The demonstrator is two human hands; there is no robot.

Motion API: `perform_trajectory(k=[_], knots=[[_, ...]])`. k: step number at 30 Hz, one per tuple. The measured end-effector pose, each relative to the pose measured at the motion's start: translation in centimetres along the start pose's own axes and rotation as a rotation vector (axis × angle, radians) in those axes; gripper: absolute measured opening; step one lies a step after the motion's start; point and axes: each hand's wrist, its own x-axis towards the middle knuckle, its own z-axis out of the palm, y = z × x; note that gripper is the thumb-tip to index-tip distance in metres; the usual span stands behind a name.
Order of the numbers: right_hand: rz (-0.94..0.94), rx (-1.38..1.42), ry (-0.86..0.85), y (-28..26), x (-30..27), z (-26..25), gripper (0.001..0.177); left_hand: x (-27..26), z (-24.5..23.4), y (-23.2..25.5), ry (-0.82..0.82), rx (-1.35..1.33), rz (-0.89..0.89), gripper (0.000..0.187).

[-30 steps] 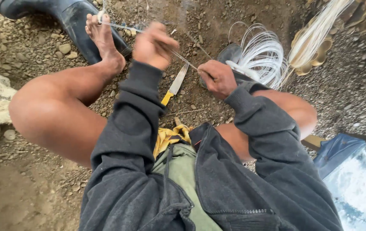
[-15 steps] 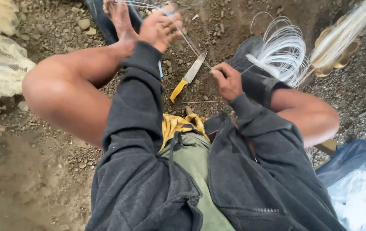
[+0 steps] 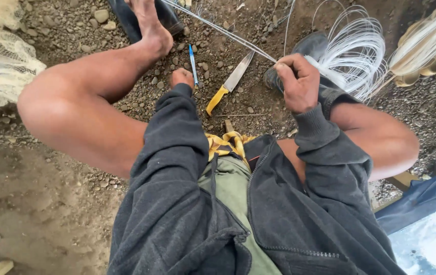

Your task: Repairing or weaving a fishing net using a shuttle and monofilament line while sitting on the ground.

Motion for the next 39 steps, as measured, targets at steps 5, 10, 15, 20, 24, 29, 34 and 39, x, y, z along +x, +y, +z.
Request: perform_trajectory(k=[5, 10, 15, 20, 24, 29, 34, 39], knots=[[0.052, 0.013, -0.005, -1.3, -0.4, 0.2, 0.013, 1.4, 2.8, -1.5, 0.100, 0.013, -0.005, 0.011], [0.221, -0.073, 0.014, -3.3, -2.9, 0.3, 0.009, 2.6, 4.3, -0.8, 0.040, 0.164, 0.070, 0.045], [0.282, -0.004, -0.006, -4.4, -3.7, 0.7, 0.010, 1.2, 4.8, -0.8, 0.082, 0.369, 0.041, 0.048], [0.232, 0.030, -0.006, -4.1, -3.1, 1.6, 0.012, 0.4, 5.4, -0.9, 0.177, 0.118, 0.221, 0.028], [0.134, 0.002, -0.001, -2.1, -1.9, 1.9, 0.010, -4.7, 2.7, 5.9, 0.038, -0.149, 0.381, 0.032], [0.042, 0.015, -0.023, 0.7, 0.3, 1.9, 0.011, -6.9, 5.4, 8.7, -0.008, -0.271, 0.594, 0.029], [-0.014, 0.006, -0.016, 1.6, 0.8, 3.1, 0.011, -15.4, 1.6, 10.6, -0.097, -0.314, 0.707, 0.036], [-0.033, -0.044, -0.001, 3.8, 0.7, 4.9, 0.008, -17.2, 2.6, 10.4, -0.432, -0.844, 0.369, 0.025]])
